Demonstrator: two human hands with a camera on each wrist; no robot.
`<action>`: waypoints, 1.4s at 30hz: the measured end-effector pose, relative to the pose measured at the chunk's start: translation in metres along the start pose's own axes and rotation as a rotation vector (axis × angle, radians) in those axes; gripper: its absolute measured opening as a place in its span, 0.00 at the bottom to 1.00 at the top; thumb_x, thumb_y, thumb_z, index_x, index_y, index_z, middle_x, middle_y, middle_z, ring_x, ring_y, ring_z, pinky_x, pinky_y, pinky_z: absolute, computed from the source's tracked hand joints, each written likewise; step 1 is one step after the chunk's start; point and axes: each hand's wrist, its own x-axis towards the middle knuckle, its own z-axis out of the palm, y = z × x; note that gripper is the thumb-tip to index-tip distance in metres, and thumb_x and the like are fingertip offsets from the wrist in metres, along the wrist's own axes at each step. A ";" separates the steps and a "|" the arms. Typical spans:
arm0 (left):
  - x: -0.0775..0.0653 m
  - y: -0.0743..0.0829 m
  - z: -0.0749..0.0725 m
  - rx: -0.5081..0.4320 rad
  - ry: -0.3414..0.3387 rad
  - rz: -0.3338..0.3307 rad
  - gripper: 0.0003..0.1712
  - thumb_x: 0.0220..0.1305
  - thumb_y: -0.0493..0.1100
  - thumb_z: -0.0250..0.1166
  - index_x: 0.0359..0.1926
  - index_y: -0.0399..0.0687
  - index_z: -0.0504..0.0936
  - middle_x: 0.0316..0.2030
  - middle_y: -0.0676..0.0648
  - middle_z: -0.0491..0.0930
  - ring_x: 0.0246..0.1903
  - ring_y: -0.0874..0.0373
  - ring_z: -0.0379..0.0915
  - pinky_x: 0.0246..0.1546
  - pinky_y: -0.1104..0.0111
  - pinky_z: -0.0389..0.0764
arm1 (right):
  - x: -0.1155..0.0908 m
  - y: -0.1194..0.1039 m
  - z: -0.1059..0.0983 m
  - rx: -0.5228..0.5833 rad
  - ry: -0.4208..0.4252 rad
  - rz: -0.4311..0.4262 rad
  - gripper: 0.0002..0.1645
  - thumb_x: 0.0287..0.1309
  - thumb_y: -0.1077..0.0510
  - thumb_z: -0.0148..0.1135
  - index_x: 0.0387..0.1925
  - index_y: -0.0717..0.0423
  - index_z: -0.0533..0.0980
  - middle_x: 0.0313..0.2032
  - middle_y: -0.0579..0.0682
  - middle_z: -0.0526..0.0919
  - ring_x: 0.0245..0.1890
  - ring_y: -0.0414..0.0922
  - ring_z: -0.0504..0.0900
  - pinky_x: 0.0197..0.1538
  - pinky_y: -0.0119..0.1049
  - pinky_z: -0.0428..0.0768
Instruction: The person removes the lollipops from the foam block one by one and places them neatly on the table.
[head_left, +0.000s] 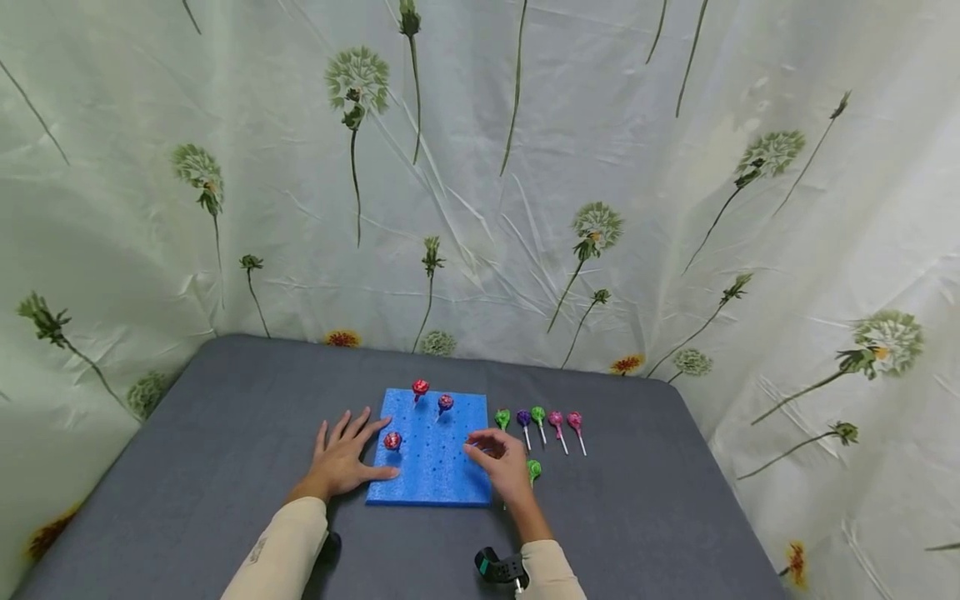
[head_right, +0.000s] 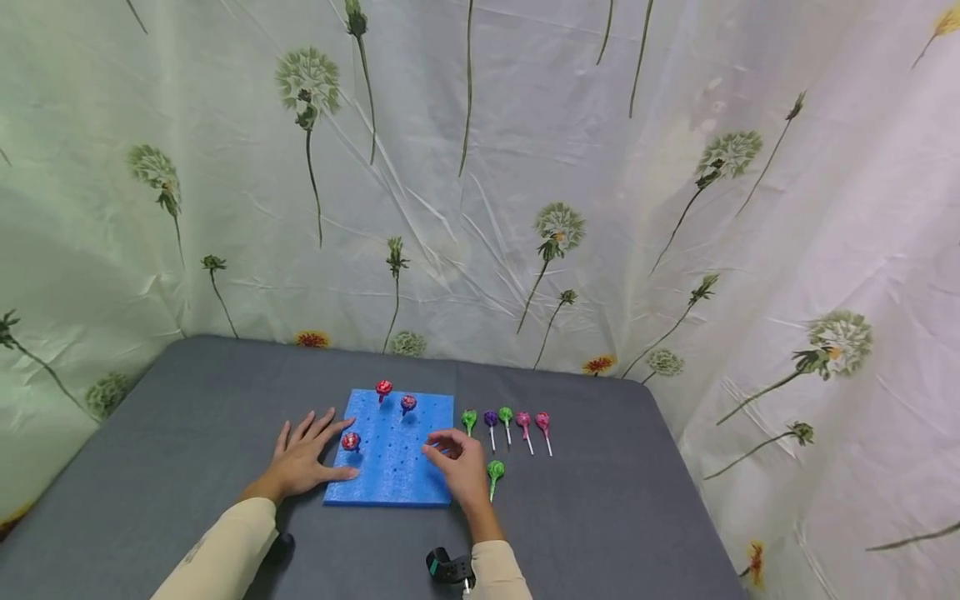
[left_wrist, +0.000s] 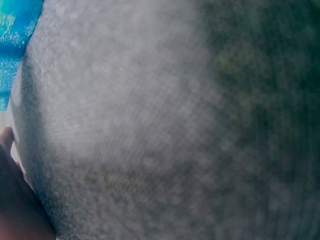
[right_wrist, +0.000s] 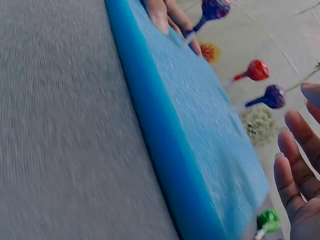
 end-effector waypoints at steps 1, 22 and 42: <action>0.000 0.000 0.001 0.003 0.001 0.003 0.59 0.42 0.77 0.66 0.71 0.54 0.62 0.72 0.34 0.51 0.71 0.31 0.35 0.65 0.37 0.25 | 0.000 0.001 0.003 0.013 -0.004 0.000 0.13 0.57 0.67 0.65 0.43 0.73 0.78 0.41 0.64 0.83 0.38 0.45 0.80 0.41 0.29 0.77; -0.001 0.000 0.000 0.030 0.000 -0.017 0.57 0.44 0.75 0.66 0.71 0.55 0.62 0.72 0.34 0.51 0.71 0.31 0.35 0.65 0.36 0.26 | 0.016 0.002 0.054 0.128 -0.162 -0.034 0.21 0.55 0.63 0.69 0.48 0.72 0.77 0.46 0.66 0.80 0.49 0.67 0.75 0.47 0.40 0.77; -0.001 0.000 0.001 0.036 0.012 -0.015 0.57 0.43 0.76 0.67 0.71 0.56 0.63 0.72 0.35 0.52 0.71 0.31 0.36 0.65 0.36 0.27 | 0.017 0.026 0.095 0.010 -0.151 -0.056 0.21 0.56 0.60 0.69 0.52 0.57 0.78 0.48 0.50 0.82 0.49 0.49 0.79 0.52 0.43 0.78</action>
